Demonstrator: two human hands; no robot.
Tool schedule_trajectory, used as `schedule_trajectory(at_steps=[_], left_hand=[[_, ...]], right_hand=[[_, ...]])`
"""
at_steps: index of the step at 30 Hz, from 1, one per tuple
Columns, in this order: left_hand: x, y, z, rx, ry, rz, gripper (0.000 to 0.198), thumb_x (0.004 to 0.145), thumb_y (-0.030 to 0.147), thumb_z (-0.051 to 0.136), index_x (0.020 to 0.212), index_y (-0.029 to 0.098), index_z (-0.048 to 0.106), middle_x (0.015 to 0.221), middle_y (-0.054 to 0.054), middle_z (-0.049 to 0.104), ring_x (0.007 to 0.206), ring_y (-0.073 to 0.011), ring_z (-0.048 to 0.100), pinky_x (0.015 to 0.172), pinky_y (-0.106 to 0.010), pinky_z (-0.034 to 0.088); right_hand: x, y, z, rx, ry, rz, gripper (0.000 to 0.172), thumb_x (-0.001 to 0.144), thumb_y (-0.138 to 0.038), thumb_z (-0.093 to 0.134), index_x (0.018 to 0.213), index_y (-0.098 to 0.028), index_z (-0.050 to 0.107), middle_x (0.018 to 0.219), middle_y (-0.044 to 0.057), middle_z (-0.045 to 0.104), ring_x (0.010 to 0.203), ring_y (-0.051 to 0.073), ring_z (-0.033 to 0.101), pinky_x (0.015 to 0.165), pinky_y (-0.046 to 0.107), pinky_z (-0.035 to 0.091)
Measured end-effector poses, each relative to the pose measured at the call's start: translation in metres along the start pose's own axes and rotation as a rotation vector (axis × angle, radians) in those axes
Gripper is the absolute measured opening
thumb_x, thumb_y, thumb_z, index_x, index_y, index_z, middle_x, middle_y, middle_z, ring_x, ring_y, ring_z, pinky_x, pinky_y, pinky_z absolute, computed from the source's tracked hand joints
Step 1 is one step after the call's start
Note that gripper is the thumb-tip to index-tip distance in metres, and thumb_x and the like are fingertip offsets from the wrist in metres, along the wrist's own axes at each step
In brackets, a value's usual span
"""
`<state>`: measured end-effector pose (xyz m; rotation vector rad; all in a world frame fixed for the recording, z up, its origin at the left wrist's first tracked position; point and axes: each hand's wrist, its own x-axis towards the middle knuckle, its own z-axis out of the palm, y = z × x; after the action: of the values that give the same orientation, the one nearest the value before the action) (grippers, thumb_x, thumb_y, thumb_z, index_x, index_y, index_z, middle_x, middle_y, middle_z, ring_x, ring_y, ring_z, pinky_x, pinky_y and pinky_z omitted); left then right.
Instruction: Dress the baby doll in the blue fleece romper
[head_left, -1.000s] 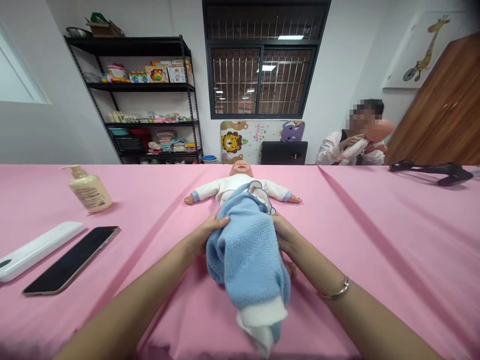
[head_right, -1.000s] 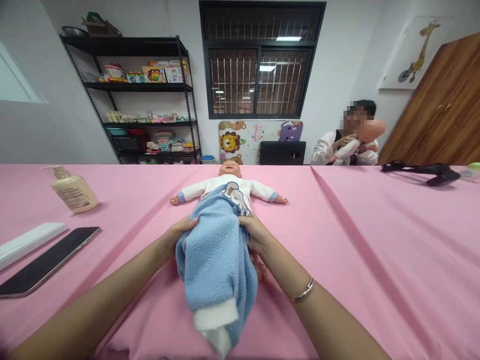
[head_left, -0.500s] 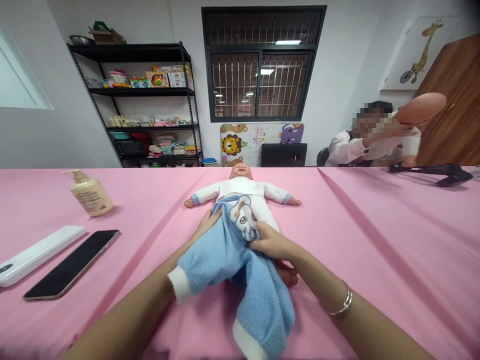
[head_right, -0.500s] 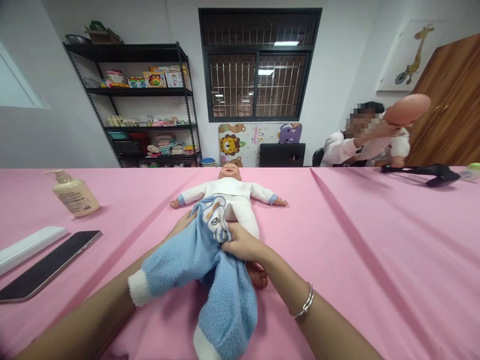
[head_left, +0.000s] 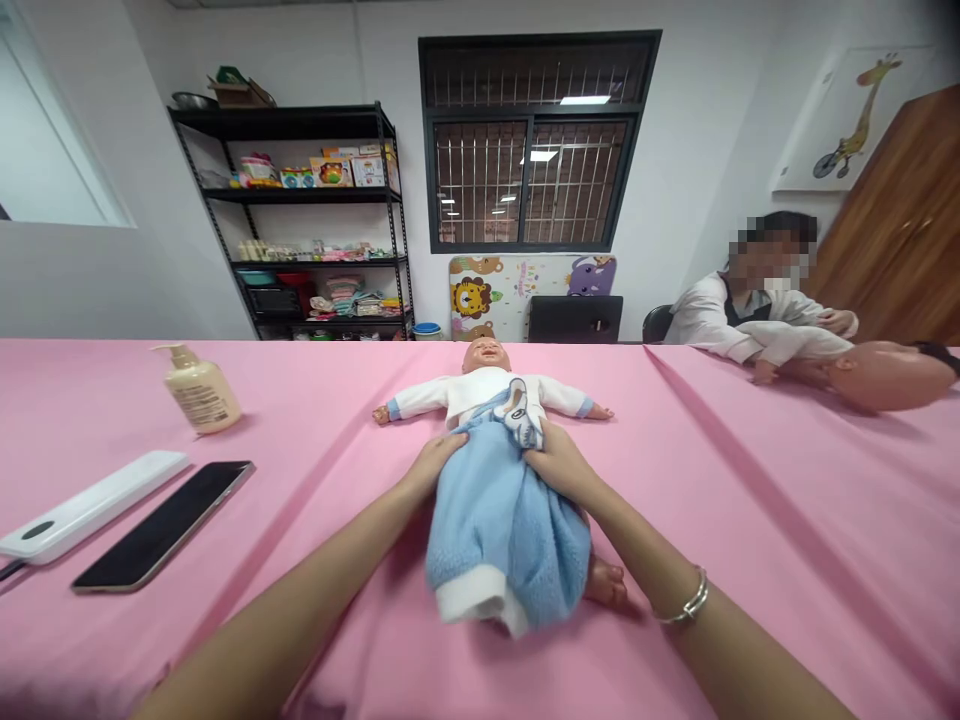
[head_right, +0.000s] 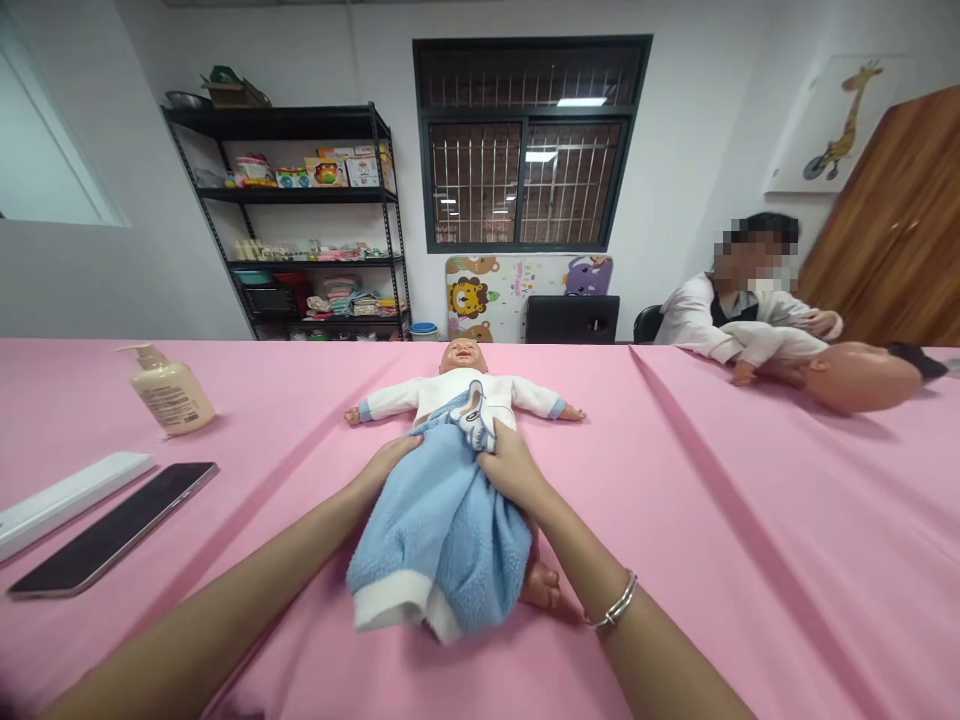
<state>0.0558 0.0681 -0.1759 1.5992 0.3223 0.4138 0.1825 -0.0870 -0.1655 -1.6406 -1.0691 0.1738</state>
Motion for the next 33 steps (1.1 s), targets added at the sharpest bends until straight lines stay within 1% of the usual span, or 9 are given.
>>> schedule_trajectory(at_steps=[4, 7, 11, 15, 18, 23, 26, 29, 33], left_hand=[[-0.002, 0.001, 0.006, 0.104, -0.042, 0.185, 0.038, 0.078, 0.045, 0.053, 0.097, 0.013, 0.059, 0.101, -0.007, 0.061, 0.101, -0.0267, 0.052, 0.090, -0.036, 0.040], [-0.007, 0.004, 0.010, 0.258, 0.068, 0.355, 0.029, 0.085, 0.042, 0.047, 0.093, 0.015, 0.057, 0.095, -0.003, 0.061, 0.094, -0.0220, 0.053, 0.085, -0.030, 0.040], [-0.010, -0.002, 0.012, 0.349, 0.235, 0.377, 0.025, 0.087, 0.040, 0.043, 0.091, 0.017, 0.053, 0.087, -0.001, 0.060, 0.083, -0.0184, 0.054, 0.075, -0.025, 0.041], [0.001, -0.017, 0.005, 0.388, 0.240, 0.333, 0.025, 0.086, 0.040, 0.045, 0.092, 0.018, 0.053, 0.091, -0.002, 0.060, 0.087, -0.0194, 0.054, 0.077, -0.027, 0.041], [0.010, -0.021, -0.010, 0.443, 0.246, 0.296, 0.027, 0.080, 0.041, 0.051, 0.093, 0.017, 0.052, 0.089, -0.003, 0.060, 0.085, -0.0199, 0.055, 0.076, -0.029, 0.041], [0.008, -0.001, -0.031, 0.696, 0.483, 0.236, 0.039, 0.068, 0.050, 0.064, 0.082, 0.017, 0.048, 0.072, -0.001, 0.055, 0.070, -0.0194, 0.053, 0.062, -0.027, 0.037], [-0.004, 0.015, -0.025, 0.703, 0.191, 0.060, 0.049, 0.076, 0.063, 0.048, 0.059, 0.017, 0.047, 0.053, -0.001, 0.050, 0.052, -0.0170, 0.049, 0.051, -0.026, 0.033], [-0.017, 0.023, -0.006, 0.519, -0.120, -0.151, 0.051, 0.072, 0.066, 0.050, 0.067, 0.016, 0.056, 0.052, -0.002, 0.053, 0.044, -0.0164, 0.049, 0.044, -0.026, 0.033], [-0.024, 0.021, 0.016, 0.169, -0.215, -0.116, 0.050, 0.063, 0.043, 0.073, 0.101, 0.015, 0.058, 0.093, -0.008, 0.064, 0.084, -0.0236, 0.060, 0.065, -0.027, 0.047]], right_hand=[[-0.007, -0.005, 0.011, 0.207, -0.234, 0.157, 0.050, 0.055, -0.011, 0.047, 0.105, -0.013, 0.052, 0.104, 0.006, 0.057, 0.096, 0.022, 0.052, 0.087, 0.034, 0.041], [-0.010, -0.006, 0.014, 0.275, -0.277, 0.247, 0.040, 0.055, -0.011, 0.046, 0.095, -0.012, 0.053, 0.093, 0.005, 0.059, 0.086, 0.021, 0.054, 0.076, 0.031, 0.045], [-0.013, -0.007, 0.018, 0.305, -0.305, 0.241, 0.030, 0.054, -0.011, 0.046, 0.083, -0.012, 0.055, 0.082, 0.003, 0.059, 0.077, 0.018, 0.054, 0.067, 0.027, 0.044], [-0.016, -0.011, 0.021, 0.289, -0.420, 0.173, 0.028, 0.058, -0.011, 0.045, 0.082, -0.012, 0.058, 0.082, 0.002, 0.061, 0.078, 0.017, 0.054, 0.068, 0.025, 0.044], [-0.014, -0.013, 0.015, 0.144, -0.322, 0.036, 0.028, 0.059, -0.010, 0.045, 0.083, -0.014, 0.058, 0.085, 0.003, 0.061, 0.079, 0.017, 0.053, 0.071, 0.026, 0.043], [-0.001, -0.002, -0.008, -0.077, 0.137, -0.042, 0.024, 0.064, -0.018, 0.048, 0.086, -0.015, 0.056, 0.079, 0.003, 0.060, 0.074, 0.018, 0.052, 0.071, 0.028, 0.039], [0.004, 0.009, -0.010, -0.006, 0.226, 0.024, 0.026, 0.068, -0.027, 0.052, 0.088, -0.012, 0.058, 0.083, 0.005, 0.061, 0.076, 0.019, 0.053, 0.071, 0.029, 0.040], [0.003, 0.013, -0.001, 0.098, 0.108, 0.047, 0.032, 0.072, -0.035, 0.056, 0.093, -0.011, 0.059, 0.091, 0.007, 0.062, 0.084, 0.021, 0.055, 0.077, 0.032, 0.042], [-0.004, 0.006, 0.005, 0.200, -0.122, 0.044, 0.046, 0.071, -0.036, 0.063, 0.109, -0.012, 0.055, 0.110, 0.008, 0.058, 0.101, 0.022, 0.053, 0.090, 0.035, 0.041]])
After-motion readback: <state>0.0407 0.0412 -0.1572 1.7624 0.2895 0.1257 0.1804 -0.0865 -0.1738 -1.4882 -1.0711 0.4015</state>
